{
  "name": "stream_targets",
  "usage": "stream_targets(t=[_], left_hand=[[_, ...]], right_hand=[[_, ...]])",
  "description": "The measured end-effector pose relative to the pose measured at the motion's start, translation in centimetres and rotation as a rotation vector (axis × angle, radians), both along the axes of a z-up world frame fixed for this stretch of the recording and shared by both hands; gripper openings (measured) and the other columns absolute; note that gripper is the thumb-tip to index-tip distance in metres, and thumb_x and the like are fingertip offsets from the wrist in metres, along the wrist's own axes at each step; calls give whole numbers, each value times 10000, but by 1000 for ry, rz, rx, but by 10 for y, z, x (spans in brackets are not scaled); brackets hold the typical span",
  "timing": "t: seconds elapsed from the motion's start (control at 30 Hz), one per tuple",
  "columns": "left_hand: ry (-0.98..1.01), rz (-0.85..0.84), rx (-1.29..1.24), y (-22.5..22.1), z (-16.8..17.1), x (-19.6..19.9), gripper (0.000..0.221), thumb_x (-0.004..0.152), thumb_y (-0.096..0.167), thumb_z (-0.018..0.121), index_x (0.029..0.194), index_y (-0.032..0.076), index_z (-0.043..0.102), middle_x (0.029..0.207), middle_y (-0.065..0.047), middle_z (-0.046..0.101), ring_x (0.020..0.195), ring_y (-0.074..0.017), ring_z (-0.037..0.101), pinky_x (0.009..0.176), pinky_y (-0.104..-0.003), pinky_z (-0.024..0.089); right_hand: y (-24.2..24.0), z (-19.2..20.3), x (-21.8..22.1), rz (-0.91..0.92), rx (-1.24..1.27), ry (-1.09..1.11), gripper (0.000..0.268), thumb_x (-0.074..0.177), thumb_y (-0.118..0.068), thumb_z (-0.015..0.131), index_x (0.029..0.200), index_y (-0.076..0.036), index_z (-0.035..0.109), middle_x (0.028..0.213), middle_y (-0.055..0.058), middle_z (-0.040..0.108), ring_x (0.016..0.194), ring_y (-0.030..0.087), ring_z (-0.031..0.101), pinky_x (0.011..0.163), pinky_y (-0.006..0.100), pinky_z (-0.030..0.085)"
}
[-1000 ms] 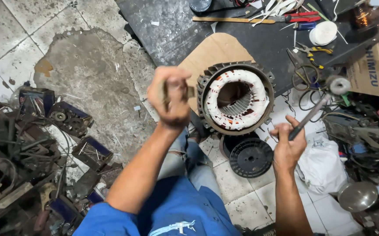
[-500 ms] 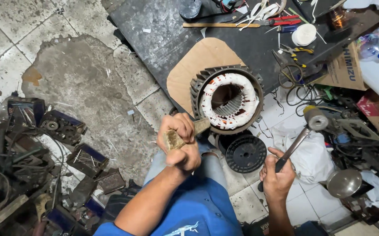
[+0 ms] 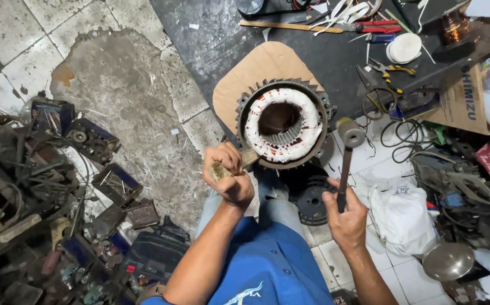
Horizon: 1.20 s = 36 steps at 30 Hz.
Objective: Repairing an electric motor by shaping internal coils with a hammer and trimming wires with scissors.
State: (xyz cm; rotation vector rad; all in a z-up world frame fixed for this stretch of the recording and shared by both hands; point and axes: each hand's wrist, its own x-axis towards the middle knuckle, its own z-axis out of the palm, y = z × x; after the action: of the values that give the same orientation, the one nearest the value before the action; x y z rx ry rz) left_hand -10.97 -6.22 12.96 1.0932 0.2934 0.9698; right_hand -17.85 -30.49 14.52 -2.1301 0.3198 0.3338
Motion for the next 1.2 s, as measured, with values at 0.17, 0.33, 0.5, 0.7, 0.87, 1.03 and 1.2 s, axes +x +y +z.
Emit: stream_targets(t=[0.17, 0.33, 0.5, 0.7, 0.87, 1.03, 1.2], left_hand=[[6, -37, 37, -10, 4, 12, 743, 794, 868, 576, 705, 144, 435, 538, 40, 387, 460, -98, 380, 489, -206, 329], [38, -45, 32, -28, -3, 28, 770, 813, 893, 499, 601, 158, 403, 470, 32, 360, 405, -116, 341, 457, -220, 309], [55, -69, 29, -30, -1, 31, 750, 845, 844, 539, 580, 155, 402, 437, 22, 355, 381, -121, 328, 433, -232, 298], [109, -69, 71, -31, 0, 35, 702, 890, 763, 577, 573, 159, 415, 430, 17, 374, 390, -116, 319, 419, -232, 280], [215, -127, 176, -39, 26, 42, 670, 951, 758, 572, 692, 152, 450, 568, 12, 390, 493, -102, 343, 469, -256, 252], [224, -107, 196, -42, 26, 38, 552, 987, 598, 566, 684, 154, 439, 553, 10, 399, 481, -100, 337, 464, -255, 250], [295, -143, 196, -42, 27, 42, 657, 983, 723, 550, 677, 151, 449, 567, -20, 421, 507, -129, 389, 474, -269, 314]], right_hand=[[9, 1, 8, 50, 163, 31, 401, 1004, -126, 582, 1383, 5, 562, 735, 130, 705, 447, 186, 620, 461, 331, 528], [14, 10, 22, 108, 276, 170, 386, 1053, -216, 461, 1346, -13, 610, 502, 67, 636, 341, 158, 571, 359, 263, 501], [-3, 7, 38, 213, 297, 126, 528, 1016, -55, 468, 1541, 0, 450, 664, 145, 688, 425, 169, 590, 403, 305, 548], [13, 26, 64, 191, 154, 183, 559, 1076, -174, 404, 1620, -94, 301, 661, 114, 596, 492, 168, 546, 510, 292, 480], [18, 26, 67, 383, 83, 455, 617, 1033, -271, 442, 1631, -300, 292, 573, 29, 562, 443, 156, 482, 467, 291, 443], [44, 13, 41, -13, 92, -86, 625, 1082, -253, 391, 1594, 65, 227, 1626, 269, 378, 927, 192, 673, 834, 315, 574], [33, 14, 47, 229, 70, 211, 583, 1054, -302, 404, 1615, -160, 334, 796, 117, 740, 631, 235, 708, 639, 367, 574]])
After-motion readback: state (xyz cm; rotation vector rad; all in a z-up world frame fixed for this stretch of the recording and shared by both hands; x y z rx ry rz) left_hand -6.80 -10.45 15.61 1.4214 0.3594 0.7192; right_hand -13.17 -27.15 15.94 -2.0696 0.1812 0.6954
